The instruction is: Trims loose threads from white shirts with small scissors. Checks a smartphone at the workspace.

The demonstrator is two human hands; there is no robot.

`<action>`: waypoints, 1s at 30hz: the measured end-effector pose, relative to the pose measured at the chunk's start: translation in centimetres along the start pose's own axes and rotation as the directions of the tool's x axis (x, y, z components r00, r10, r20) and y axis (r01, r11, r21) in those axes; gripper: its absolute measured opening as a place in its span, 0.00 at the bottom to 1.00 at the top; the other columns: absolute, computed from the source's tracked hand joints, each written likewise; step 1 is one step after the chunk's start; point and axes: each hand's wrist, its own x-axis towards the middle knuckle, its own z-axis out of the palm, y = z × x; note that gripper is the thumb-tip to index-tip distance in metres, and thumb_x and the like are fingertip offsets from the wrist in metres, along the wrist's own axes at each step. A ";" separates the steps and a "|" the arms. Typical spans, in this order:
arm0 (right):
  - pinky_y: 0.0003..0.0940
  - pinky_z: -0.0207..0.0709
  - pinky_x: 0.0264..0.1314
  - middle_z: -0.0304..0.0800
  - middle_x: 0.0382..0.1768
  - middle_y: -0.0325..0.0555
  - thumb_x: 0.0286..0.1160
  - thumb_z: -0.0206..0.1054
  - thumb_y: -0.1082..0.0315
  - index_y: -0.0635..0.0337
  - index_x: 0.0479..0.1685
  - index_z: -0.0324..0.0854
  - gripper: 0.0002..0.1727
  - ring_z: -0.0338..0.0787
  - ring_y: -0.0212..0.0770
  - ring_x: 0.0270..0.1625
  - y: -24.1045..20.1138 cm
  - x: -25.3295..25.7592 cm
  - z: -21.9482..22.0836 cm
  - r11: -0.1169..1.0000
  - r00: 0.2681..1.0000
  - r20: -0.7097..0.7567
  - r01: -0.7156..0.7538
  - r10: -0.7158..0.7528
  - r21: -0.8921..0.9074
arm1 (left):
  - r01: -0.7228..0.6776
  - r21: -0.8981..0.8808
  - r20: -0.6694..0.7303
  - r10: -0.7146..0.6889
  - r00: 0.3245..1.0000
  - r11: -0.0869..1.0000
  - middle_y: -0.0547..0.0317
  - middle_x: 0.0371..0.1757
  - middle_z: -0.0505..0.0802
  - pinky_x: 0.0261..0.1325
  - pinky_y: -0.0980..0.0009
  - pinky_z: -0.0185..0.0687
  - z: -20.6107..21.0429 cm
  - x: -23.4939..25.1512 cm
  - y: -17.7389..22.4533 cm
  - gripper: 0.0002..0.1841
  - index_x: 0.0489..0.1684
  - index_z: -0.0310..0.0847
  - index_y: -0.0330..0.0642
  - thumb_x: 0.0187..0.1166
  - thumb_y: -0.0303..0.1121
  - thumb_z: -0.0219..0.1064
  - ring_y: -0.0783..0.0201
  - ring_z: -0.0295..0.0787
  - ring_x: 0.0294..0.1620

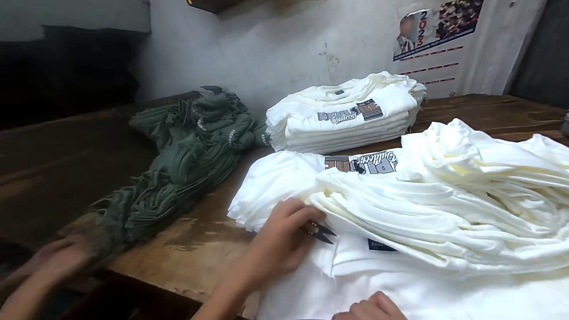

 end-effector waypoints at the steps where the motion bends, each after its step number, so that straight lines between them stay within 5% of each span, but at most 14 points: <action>1: 0.37 0.68 0.32 0.78 0.10 0.40 0.76 0.70 0.44 0.56 0.15 0.87 0.27 0.75 0.39 0.16 -0.2 0.2 0.3 0.998 0.996 -0.084 -0.022 0.018 -0.052 | -0.006 -0.029 -0.002 0.006 1.000 1.000 0.71 0.51 0.91 0.61 0.63 0.81 -0.6 -0.6 0.2 0.18 0.65 0.87 0.60 0.77 0.44 0.70 0.72 0.85 0.55; 3: 0.33 0.66 0.31 0.78 0.11 0.37 0.71 0.74 0.43 0.54 0.23 0.92 0.23 0.74 0.37 0.17 -0.1 0.7 1.4 0.988 0.975 -0.221 -0.047 0.013 -0.148 | -0.048 -0.046 -0.060 0.045 0.997 0.998 0.72 0.52 0.93 0.60 0.67 0.80 -1.2 -1.8 0.3 0.15 0.63 0.89 0.63 0.80 0.48 0.71 0.73 0.85 0.54; 6: 0.35 0.68 0.41 0.86 0.27 0.36 0.71 0.72 0.47 0.44 0.41 0.96 0.14 0.80 0.38 0.32 0.2 1.1 3.6 0.953 0.963 -0.269 -0.093 0.012 -0.288 | -0.095 0.001 -0.159 0.094 0.983 0.995 0.75 0.45 0.93 0.57 0.71 0.76 -1.3 -3.6 0.0 0.08 0.51 0.93 0.63 0.81 0.46 0.72 0.74 0.84 0.50; 9: 0.29 0.66 0.47 0.84 0.30 0.34 0.72 0.72 0.55 0.39 0.33 0.94 0.06 0.77 0.33 0.36 0.6 1.2 4.2 0.972 0.937 -0.348 -0.101 0.021 -0.212 | -0.099 0.020 -0.204 0.101 0.974 0.995 0.75 0.44 0.92 0.60 0.70 0.76 -1.1 -4.7 -0.4 0.07 0.49 0.93 0.65 0.81 0.47 0.71 0.74 0.85 0.51; 19: 0.23 0.65 0.58 0.78 0.34 0.33 0.79 0.70 0.50 0.43 0.31 0.84 0.12 0.78 0.27 0.43 1.1 0.6 3.8 0.998 0.937 -0.346 -0.041 0.052 0.039 | -0.164 -0.088 -0.129 0.152 0.980 0.983 0.73 0.45 0.93 0.60 0.69 0.71 0.2 -3.9 0.5 0.06 0.46 0.93 0.62 0.83 0.42 0.69 0.72 0.83 0.51; 23: 0.37 0.66 0.62 0.90 0.32 0.39 0.74 0.65 0.43 0.46 0.18 0.82 0.22 0.82 0.38 0.44 1.4 -0.2 1.4 0.995 0.974 -0.224 -0.021 0.042 0.095 | -0.019 -0.197 0.001 0.020 1.000 0.980 0.67 0.47 0.91 0.60 0.72 0.79 -1.2 -3.6 0.3 0.15 0.56 0.90 0.57 0.81 0.51 0.69 0.73 0.85 0.52; 25: 0.40 0.68 0.58 0.89 0.40 0.44 0.72 0.68 0.41 0.48 0.35 0.91 0.20 0.82 0.42 0.46 0.5 0.5 0.8 0.985 0.968 -0.202 -0.164 0.150 -0.052 | 0.081 -0.211 0.037 -0.074 0.997 0.974 0.64 0.42 0.87 0.49 0.81 0.83 -1.6 -3.2 0.8 0.22 0.58 0.90 0.54 0.76 0.58 0.72 0.78 0.84 0.45; 26: 0.46 0.69 0.55 0.90 0.44 0.49 0.69 0.72 0.41 0.49 0.43 0.95 0.22 0.83 0.47 0.47 0.1 1.2 0.8 0.967 0.965 -0.185 -0.212 0.184 -0.144 | 0.133 -0.195 0.035 -0.129 0.991 0.972 0.65 0.38 0.85 0.42 0.84 0.80 -1.6 -2.9 1.3 0.21 0.56 0.92 0.54 0.75 0.56 0.73 0.80 0.82 0.40; 28: 0.50 0.71 0.54 0.93 0.48 0.47 0.68 0.74 0.46 0.42 0.39 0.98 0.14 0.87 0.50 0.51 -0.1 2.2 1.7 0.958 0.974 -0.164 -0.190 0.157 -0.215 | 0.263 -0.166 0.021 -0.263 0.965 0.950 0.71 0.31 0.86 0.33 0.87 0.78 -1.3 -2.2 2.9 0.13 0.41 0.95 0.54 0.73 0.51 0.74 0.84 0.81 0.31; 30: 0.38 0.71 0.65 0.92 0.44 0.41 0.70 0.75 0.59 0.44 0.29 0.96 0.06 0.85 0.42 0.55 0.3 2.4 2.6 0.991 0.972 -0.216 -0.111 0.092 -0.078 | 0.450 -0.167 0.117 -0.435 0.893 0.878 0.74 0.25 0.90 0.28 0.83 0.80 -1.2 -1.1 5.0 0.12 0.32 0.93 0.51 0.72 0.49 0.74 0.84 0.84 0.25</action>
